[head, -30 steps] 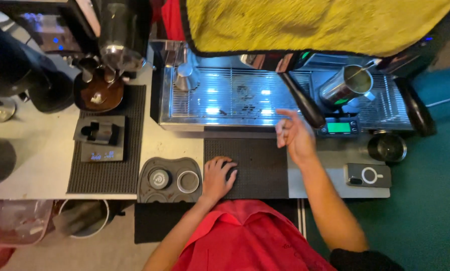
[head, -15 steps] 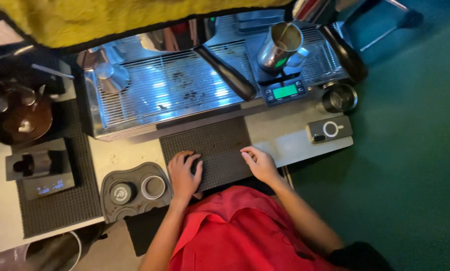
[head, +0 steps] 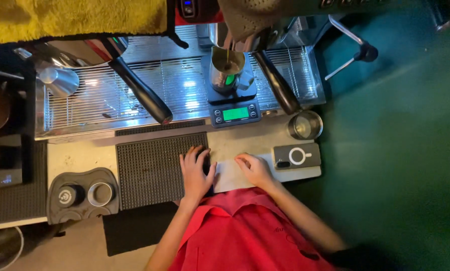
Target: The person prepares espresso by cleaning a portafilter, weighing and adding coffee grounds, tamping the grounds, and inserting the portafilter into the espresso machine. The process is repeated multiple times.
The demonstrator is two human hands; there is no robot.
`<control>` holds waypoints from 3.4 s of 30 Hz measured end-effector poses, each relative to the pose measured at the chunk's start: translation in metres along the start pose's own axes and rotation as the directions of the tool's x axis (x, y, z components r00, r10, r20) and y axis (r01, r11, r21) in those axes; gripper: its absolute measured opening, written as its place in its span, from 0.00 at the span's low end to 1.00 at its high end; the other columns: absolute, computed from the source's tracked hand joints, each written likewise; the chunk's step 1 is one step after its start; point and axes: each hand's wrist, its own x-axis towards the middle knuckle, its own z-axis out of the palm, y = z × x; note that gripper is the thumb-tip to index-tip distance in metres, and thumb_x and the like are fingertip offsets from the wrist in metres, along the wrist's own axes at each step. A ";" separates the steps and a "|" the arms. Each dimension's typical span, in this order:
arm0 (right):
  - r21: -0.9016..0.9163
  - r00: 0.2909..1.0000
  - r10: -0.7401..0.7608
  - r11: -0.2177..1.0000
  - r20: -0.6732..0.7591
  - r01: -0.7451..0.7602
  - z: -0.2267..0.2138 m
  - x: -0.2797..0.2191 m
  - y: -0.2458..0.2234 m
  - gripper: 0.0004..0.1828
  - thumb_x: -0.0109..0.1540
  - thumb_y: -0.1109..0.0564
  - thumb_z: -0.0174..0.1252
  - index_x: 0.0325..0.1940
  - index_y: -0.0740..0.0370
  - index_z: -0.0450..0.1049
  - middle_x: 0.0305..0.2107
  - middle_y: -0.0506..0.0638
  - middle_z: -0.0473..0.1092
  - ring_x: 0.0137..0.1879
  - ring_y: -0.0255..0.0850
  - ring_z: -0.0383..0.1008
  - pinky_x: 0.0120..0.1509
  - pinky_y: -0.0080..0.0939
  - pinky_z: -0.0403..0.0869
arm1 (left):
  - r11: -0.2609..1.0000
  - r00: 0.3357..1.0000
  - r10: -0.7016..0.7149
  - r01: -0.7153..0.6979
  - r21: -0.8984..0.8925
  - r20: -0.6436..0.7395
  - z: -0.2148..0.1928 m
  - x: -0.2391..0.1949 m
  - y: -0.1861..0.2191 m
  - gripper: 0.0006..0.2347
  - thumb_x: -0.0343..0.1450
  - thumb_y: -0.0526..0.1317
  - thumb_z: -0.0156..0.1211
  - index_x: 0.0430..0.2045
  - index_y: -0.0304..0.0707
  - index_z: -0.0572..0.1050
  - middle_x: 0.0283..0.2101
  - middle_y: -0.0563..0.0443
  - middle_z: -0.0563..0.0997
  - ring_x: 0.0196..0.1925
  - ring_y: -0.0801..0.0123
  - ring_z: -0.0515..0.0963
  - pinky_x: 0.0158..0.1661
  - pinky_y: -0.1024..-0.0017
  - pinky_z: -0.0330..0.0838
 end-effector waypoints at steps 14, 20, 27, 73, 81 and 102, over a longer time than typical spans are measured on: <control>0.193 0.962 -0.266 0.949 0.063 0.250 -0.003 0.030 0.037 0.23 0.70 0.48 0.55 0.20 0.55 0.69 0.12 0.55 0.66 0.21 0.47 0.69 0.29 0.42 0.70 | 0.982 0.989 0.023 0.005 0.189 -0.145 0.039 0.002 0.013 0.21 0.71 0.51 0.61 0.60 0.54 0.73 0.66 0.47 0.71 0.73 0.50 0.65 0.70 0.43 0.52; 0.150 0.953 -0.298 0.946 0.055 0.287 -0.005 0.029 0.031 0.23 0.70 0.48 0.56 0.20 0.55 0.68 0.13 0.56 0.65 0.23 0.54 0.71 0.28 0.43 0.71 | 0.983 0.990 0.016 0.011 0.183 -0.143 0.038 0.003 0.016 0.16 0.71 0.51 0.61 0.53 0.56 0.77 0.66 0.49 0.72 0.74 0.51 0.64 0.70 0.43 0.52; 0.164 0.959 -0.279 0.949 0.046 0.268 -0.003 0.026 0.031 0.24 0.70 0.49 0.55 0.20 0.56 0.67 0.12 0.58 0.64 0.22 0.58 0.71 0.28 0.44 0.70 | 0.986 0.992 0.011 0.010 0.164 -0.126 0.037 0.003 0.015 0.14 0.72 0.52 0.59 0.50 0.58 0.79 0.66 0.49 0.71 0.75 0.50 0.63 0.70 0.43 0.51; 0.197 0.950 -0.313 0.932 0.014 0.304 -0.008 0.024 0.025 0.24 0.70 0.49 0.55 0.20 0.57 0.67 0.12 0.56 0.64 0.21 0.53 0.70 0.27 0.41 0.70 | 0.980 0.993 0.003 0.021 0.199 -0.120 0.041 0.003 0.015 0.11 0.73 0.51 0.58 0.48 0.61 0.78 0.66 0.50 0.70 0.75 0.52 0.62 0.70 0.44 0.51; 0.199 0.941 -0.338 0.923 0.018 0.328 -0.010 0.023 0.025 0.24 0.71 0.49 0.55 0.21 0.56 0.67 0.12 0.57 0.64 0.22 0.57 0.72 0.28 0.43 0.71 | 0.975 0.993 -0.027 0.052 0.216 -0.118 0.041 0.004 0.019 0.11 0.72 0.51 0.59 0.48 0.63 0.77 0.66 0.52 0.70 0.75 0.53 0.62 0.71 0.44 0.51; 0.106 0.940 -0.339 0.937 0.040 0.333 -0.009 0.020 0.024 0.23 0.69 0.52 0.53 0.21 0.58 0.62 0.15 0.50 0.62 0.23 0.45 0.63 0.31 0.49 0.58 | 0.987 0.990 0.046 -0.025 0.159 -0.134 0.034 0.006 0.024 0.13 0.72 0.49 0.55 0.49 0.54 0.79 0.66 0.43 0.71 0.74 0.49 0.61 0.71 0.45 0.47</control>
